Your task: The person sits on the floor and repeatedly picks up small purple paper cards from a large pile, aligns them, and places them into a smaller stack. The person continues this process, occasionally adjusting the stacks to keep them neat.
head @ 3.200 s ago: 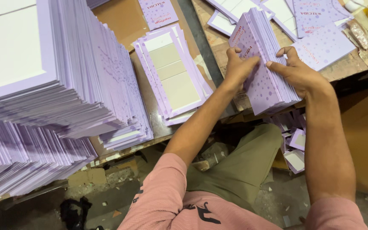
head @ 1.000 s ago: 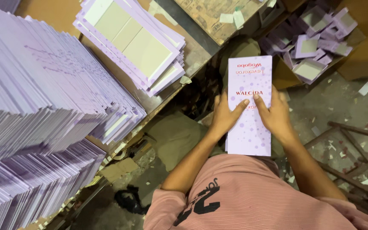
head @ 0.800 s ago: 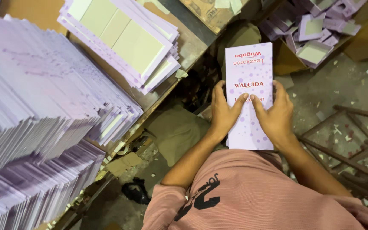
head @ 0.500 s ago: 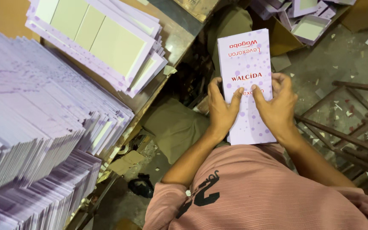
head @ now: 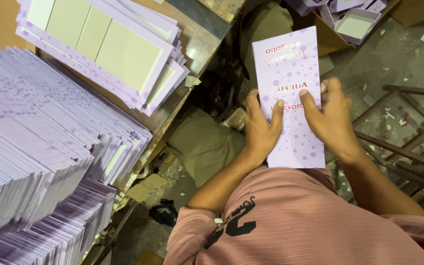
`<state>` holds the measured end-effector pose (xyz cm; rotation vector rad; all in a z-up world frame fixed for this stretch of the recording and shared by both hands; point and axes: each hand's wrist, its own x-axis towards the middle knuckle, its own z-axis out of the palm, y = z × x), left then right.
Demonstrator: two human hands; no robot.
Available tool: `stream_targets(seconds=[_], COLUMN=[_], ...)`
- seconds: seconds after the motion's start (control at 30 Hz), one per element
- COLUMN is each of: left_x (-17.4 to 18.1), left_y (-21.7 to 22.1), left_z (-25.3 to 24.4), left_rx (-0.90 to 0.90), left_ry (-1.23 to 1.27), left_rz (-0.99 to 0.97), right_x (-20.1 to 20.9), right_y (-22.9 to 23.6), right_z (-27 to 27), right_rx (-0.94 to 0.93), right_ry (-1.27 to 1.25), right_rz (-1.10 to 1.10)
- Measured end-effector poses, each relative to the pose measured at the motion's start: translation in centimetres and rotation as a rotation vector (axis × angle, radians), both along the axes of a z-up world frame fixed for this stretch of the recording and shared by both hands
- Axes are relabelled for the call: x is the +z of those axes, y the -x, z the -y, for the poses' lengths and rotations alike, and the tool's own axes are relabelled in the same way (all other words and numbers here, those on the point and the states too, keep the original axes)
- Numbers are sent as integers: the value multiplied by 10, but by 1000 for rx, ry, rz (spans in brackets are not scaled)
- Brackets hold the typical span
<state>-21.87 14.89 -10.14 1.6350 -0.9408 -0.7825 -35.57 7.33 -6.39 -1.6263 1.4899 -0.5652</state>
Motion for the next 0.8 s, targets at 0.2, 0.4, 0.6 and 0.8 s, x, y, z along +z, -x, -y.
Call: stream_targets(seconds=[0.2, 0.4, 0.6, 0.8], left_x=[14, 26, 0, -18], left_y=[-9, -11, -42, -89], left_z=[-7, 2, 11, -9], left_rx=[-61, -186, -311, -283], left_ry=[-127, -241, -369, -87], left_rz=[67, 322, 23, -859], right_x=[-19, -42, -49, -29], right_y=[0, 2, 3, -14], right_z=[-12, -12, -22, -45], right_rx=[78, 251, 586, 221], right_ry=[-226, -147, 229, 144], right_rz=[299, 175, -626, -290])
